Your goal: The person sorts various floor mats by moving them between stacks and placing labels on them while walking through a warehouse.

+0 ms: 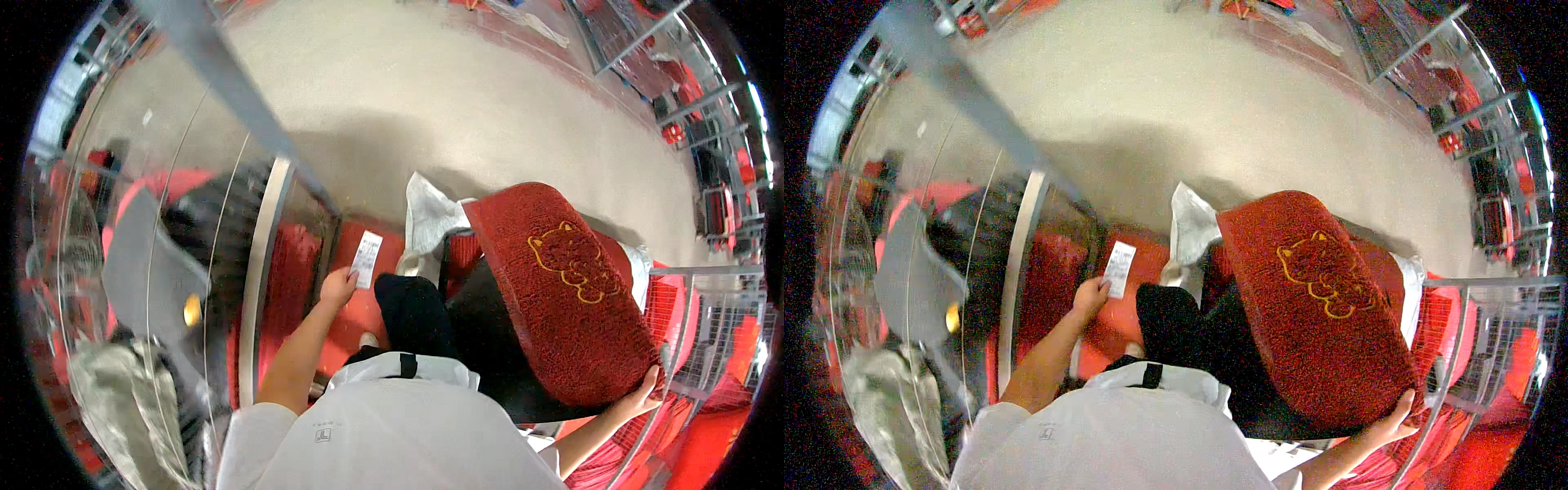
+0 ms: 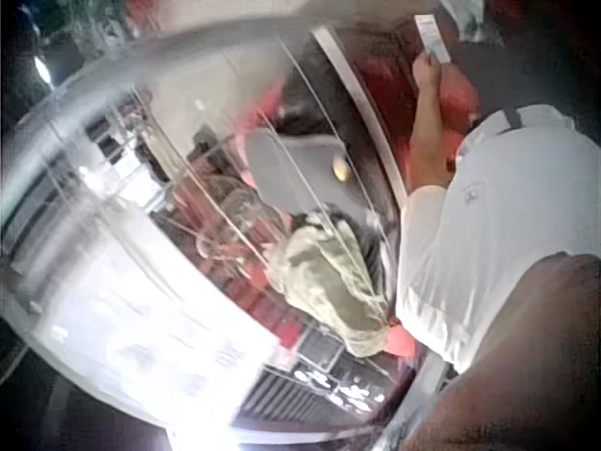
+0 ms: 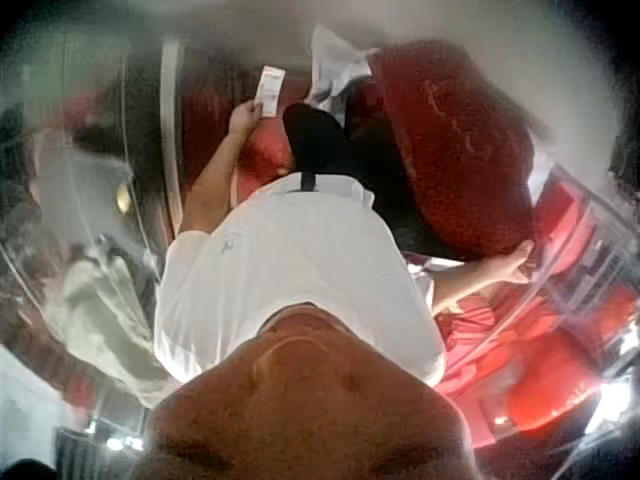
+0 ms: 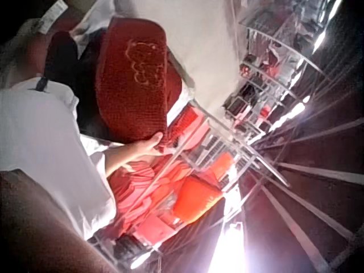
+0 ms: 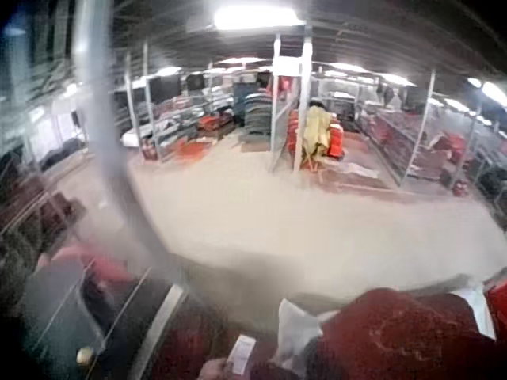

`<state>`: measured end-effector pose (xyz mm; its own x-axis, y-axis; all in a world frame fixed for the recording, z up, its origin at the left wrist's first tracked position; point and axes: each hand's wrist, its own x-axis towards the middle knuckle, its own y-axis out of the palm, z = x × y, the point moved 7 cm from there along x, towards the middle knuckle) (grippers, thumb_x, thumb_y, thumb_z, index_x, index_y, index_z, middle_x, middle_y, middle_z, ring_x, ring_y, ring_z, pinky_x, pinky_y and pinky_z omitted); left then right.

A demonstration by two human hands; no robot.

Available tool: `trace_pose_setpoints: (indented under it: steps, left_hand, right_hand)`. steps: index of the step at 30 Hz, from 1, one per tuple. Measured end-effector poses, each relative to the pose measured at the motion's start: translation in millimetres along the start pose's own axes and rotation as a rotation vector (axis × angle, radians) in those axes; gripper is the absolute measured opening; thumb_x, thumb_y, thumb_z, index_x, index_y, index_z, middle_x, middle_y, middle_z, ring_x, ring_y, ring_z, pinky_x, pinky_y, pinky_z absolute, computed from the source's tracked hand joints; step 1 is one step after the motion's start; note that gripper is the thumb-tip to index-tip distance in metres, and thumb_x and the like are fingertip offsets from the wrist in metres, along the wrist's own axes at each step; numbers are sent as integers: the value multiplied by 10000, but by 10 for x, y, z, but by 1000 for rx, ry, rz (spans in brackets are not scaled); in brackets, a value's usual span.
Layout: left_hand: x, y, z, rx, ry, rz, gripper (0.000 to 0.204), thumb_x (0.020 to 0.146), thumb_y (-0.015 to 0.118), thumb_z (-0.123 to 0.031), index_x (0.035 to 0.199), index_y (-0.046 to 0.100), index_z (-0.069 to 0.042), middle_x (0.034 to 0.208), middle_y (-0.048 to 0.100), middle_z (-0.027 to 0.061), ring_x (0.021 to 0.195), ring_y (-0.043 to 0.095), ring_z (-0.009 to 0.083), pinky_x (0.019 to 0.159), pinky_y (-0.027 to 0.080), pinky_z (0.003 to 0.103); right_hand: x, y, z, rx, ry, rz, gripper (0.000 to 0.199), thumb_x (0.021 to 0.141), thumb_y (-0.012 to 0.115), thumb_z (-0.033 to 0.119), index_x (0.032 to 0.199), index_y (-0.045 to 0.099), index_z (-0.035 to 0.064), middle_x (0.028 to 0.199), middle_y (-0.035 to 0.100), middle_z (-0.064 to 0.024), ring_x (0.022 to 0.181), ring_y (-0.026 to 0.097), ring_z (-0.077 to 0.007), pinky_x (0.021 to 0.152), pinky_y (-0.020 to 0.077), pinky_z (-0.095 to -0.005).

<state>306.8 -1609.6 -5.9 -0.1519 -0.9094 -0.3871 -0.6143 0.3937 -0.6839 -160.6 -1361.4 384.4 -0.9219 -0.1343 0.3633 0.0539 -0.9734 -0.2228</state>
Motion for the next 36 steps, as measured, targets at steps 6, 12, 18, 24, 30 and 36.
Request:
trace_pose_setpoints:
  steps: [6, 12, 18, 24, 30, 36]
  left_hand:
    - [1481, -620, 225, 197, 85, -42, 327, 752, 523, -350, 771, 615, -37, 720, 606, 156, 698, 596, 285, 626, 453, 388]
    - [1907, -726, 644, 429, -179, 485, 369, 738, 470, -328, 725, 609, 14, 754, 592, 217, 746, 578, 350, 671, 442, 437]
    - [3601, -1269, -368, 444, -443, 303, 289, 738, 508, -274, 710, 611, -6, 756, 599, 195, 740, 584, 327, 650, 444, 417]
    - [7121, -1346, -2617, 584, -100, 147, 240, 765, 521, -236, 773, 589, -6, 826, 593, 194, 786, 579, 312, 650, 449, 402]
    - [9564, -408, -6967, 425, 577, 38, 300, 835, 469, -265, 889, 553, 18, 793, 573, 224, 711, 567, 362, 594, 434, 424]
    - [9896, 1172, -9116, 444, 851, 280, 264, 807, 526, -209, 750, 530, 49, 644, 557, 177, 583, 548, 267, 537, 415, 393]
  right_hand:
    - [787, 1698, -456, -123, 61, 154, 423, 706, 666, 183, 979, 431, -40, 894, 533, -121, 778, 506, -180, 702, 455, -290]
    - [1583, 2715, -233, -50, 214, 208, 449, 700, 659, 85, 1047, 398, -29, 925, 522, -87, 788, 515, -147, 704, 442, -265]
    - [2376, 3758, -273, 2, 125, 153, 381, 711, 646, 55, 1024, 446, -30, 913, 536, -69, 812, 511, -141, 727, 418, -259]
    - [3273, 4476, -468, -208, 110, -39, 182, 710, 648, 70, 808, 518, -10, 751, 533, -46, 667, 489, -134, 613, 405, -266]
    - [3869, 4825, -707, -143, 205, -394, 156, 742, 605, 47, 720, 451, 62, 657, 486, 18, 574, 425, -57, 534, 366, -209]
    - [4932, 5183, -1600, -72, 268, -504, 186, 730, 627, 52, 764, 445, 36, 713, 492, 7, 605, 438, -52, 524, 369, -200]
